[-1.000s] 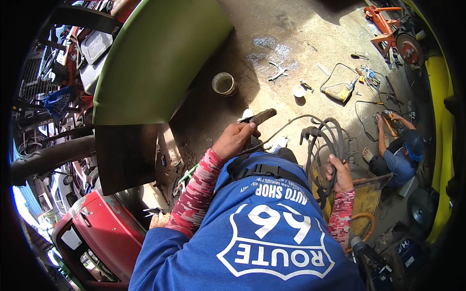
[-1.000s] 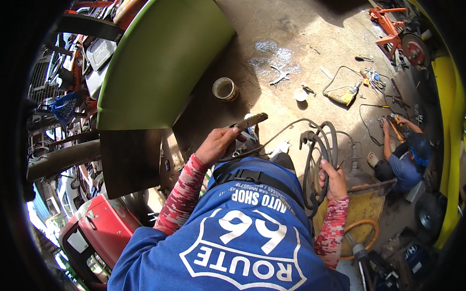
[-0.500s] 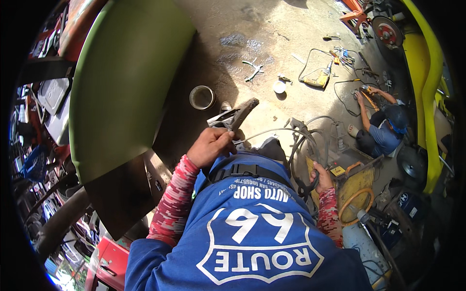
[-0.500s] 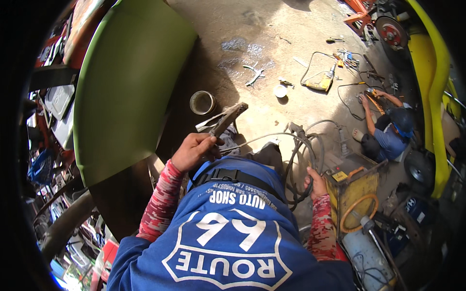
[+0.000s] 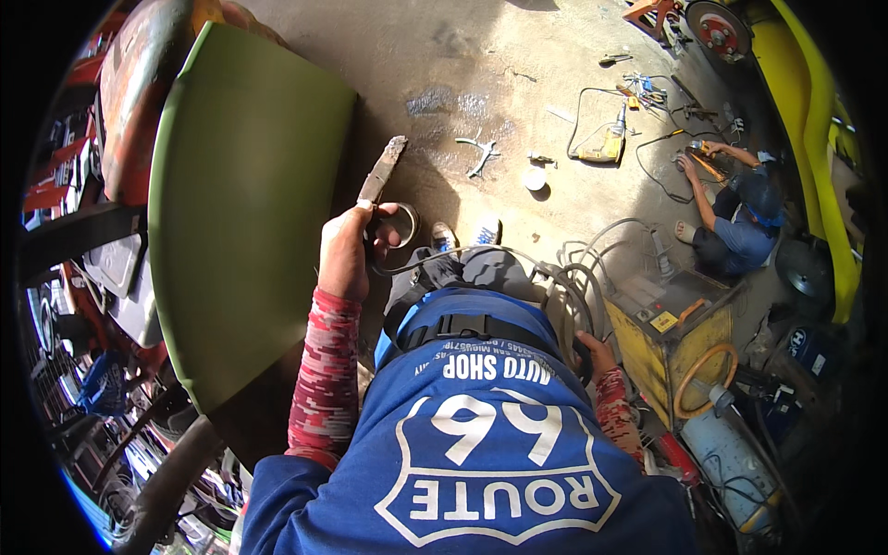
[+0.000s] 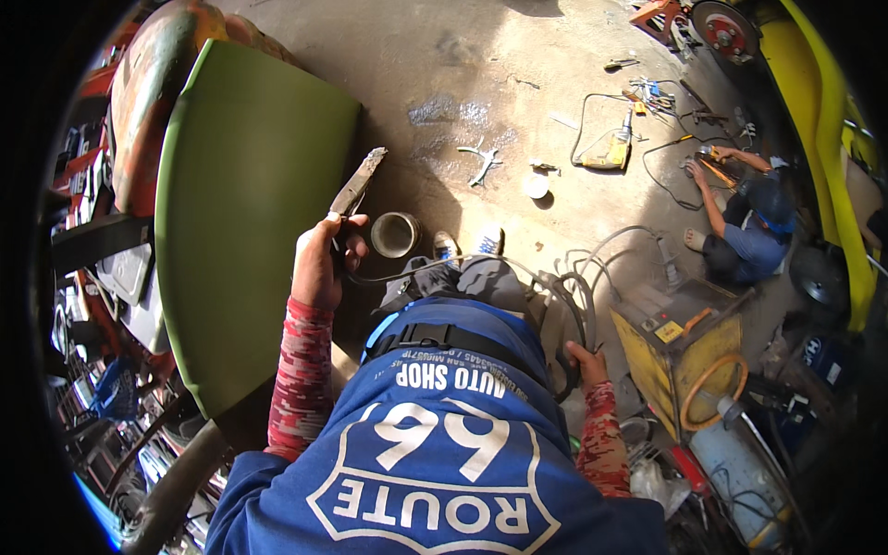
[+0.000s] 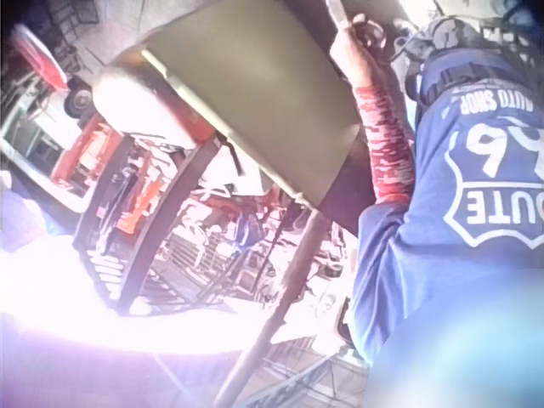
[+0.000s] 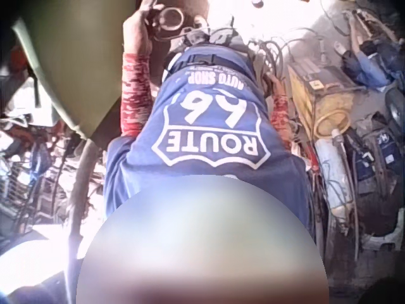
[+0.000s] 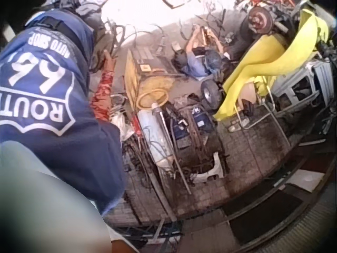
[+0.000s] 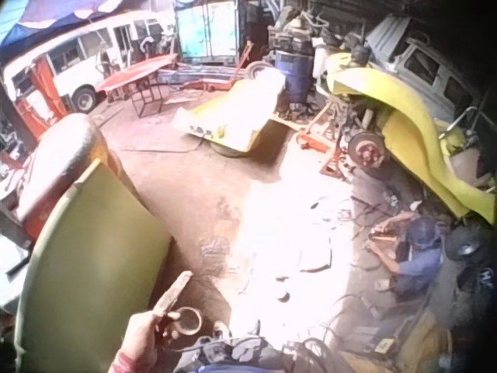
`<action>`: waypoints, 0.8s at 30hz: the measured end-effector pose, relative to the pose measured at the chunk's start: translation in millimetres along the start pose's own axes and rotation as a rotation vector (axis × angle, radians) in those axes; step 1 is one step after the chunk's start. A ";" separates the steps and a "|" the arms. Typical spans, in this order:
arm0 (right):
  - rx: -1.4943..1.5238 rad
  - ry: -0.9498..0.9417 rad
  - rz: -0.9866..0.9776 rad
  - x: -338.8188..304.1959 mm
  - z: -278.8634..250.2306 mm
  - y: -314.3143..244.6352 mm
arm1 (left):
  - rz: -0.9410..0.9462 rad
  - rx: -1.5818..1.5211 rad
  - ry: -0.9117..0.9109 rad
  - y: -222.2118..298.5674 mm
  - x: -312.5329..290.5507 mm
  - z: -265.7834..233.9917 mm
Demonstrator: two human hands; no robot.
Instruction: The person walks through a cluttered auto repair shop, picks up a cup, and then sits on the floor to weld a metal part. They use a welding torch to join metal pieces, creating visible sparks.
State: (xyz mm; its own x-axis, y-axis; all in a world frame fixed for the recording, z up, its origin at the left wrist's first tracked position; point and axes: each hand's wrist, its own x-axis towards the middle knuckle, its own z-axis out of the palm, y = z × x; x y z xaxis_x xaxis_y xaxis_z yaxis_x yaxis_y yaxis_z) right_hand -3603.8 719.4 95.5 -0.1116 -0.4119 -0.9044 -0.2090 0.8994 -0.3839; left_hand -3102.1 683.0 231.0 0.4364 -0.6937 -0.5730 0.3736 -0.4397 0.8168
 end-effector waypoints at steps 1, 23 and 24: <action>0.006 0.007 0.003 5.4 1.3 -5.8 | 0.010 -0.026 -0.012 10.7 3.8 2.2; -0.258 0.654 -0.609 -7.9 87.3 -366.8 | 0.259 0.297 -0.614 258.8 297.8 27.6; -0.262 0.681 -0.633 -7.6 94.2 -385.5 | 0.253 0.317 -0.642 276.2 320.3 23.8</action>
State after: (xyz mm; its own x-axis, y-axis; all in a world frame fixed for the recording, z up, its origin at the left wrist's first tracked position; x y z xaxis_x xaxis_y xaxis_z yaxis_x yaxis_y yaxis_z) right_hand -3430.8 389.5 232.8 -0.4257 -0.8800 -0.2105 -0.6248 0.4541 -0.6351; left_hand -2878.7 325.8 274.7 -0.1210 -0.9483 -0.2933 0.0299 -0.2988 0.9538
